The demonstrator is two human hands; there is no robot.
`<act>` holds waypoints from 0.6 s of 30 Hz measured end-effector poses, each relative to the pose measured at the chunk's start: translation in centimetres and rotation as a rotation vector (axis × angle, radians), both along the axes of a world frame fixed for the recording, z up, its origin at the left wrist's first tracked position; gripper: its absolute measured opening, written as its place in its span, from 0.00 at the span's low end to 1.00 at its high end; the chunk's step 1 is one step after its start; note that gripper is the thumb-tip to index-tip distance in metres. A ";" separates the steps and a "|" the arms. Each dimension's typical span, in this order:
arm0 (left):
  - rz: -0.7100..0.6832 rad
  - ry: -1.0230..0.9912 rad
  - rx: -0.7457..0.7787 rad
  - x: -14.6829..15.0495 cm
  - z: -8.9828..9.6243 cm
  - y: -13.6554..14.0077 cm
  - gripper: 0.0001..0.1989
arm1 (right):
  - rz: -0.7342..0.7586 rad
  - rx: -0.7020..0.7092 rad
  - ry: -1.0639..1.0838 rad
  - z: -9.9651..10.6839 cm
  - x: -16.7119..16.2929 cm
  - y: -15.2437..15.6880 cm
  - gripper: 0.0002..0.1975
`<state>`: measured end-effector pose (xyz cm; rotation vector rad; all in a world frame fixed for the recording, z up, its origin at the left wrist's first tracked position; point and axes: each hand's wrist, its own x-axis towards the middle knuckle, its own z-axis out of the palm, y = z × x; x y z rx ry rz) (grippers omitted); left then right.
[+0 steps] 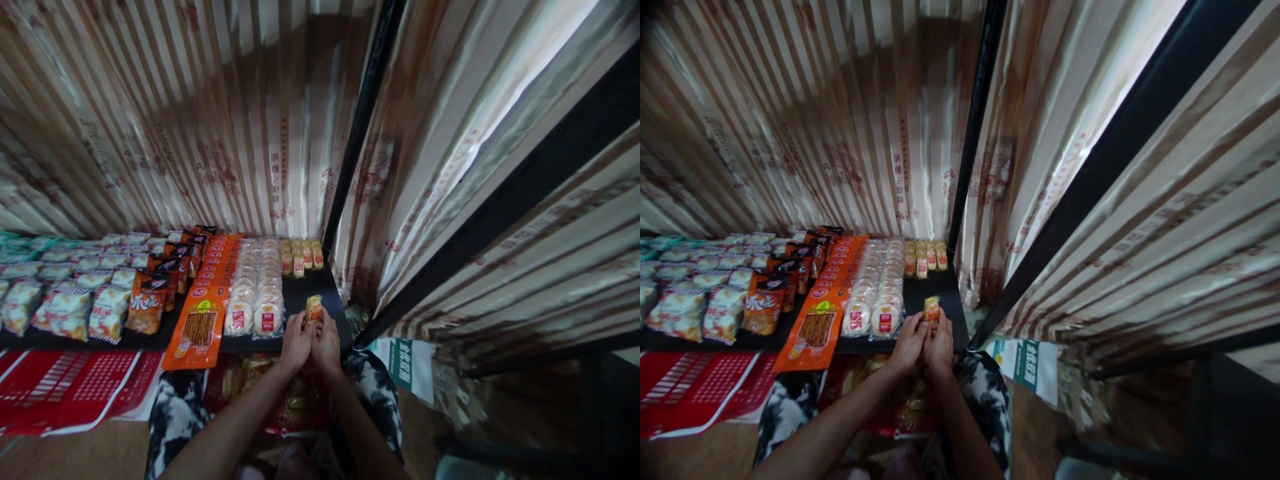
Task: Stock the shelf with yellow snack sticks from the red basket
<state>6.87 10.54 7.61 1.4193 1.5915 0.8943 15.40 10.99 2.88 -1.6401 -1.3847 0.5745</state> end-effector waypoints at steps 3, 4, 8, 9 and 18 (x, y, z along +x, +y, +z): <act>0.008 0.008 -0.006 0.3 -0.1 0.4 0.18 | 0.000 0.025 0.059 -0.6 0.1 0.5 0.27; 0.011 0.007 -0.005 0.4 -0.1 0.6 0.18 | -0.005 0.033 0.076 -0.8 0.1 0.7 0.27; 0.008 -0.006 0.003 0.6 -0.4 1.2 0.17 | -0.017 0.041 0.151 -0.9 0.0 1.3 0.23; 0.008 -0.005 0.004 0.7 -0.4 1.4 0.17 | -0.018 0.039 0.173 -0.8 -0.1 1.5 0.22; 0.024 0.002 0.044 1.1 -0.9 3.6 0.15 | -0.037 0.041 0.303 -1.0 -0.4 3.8 0.22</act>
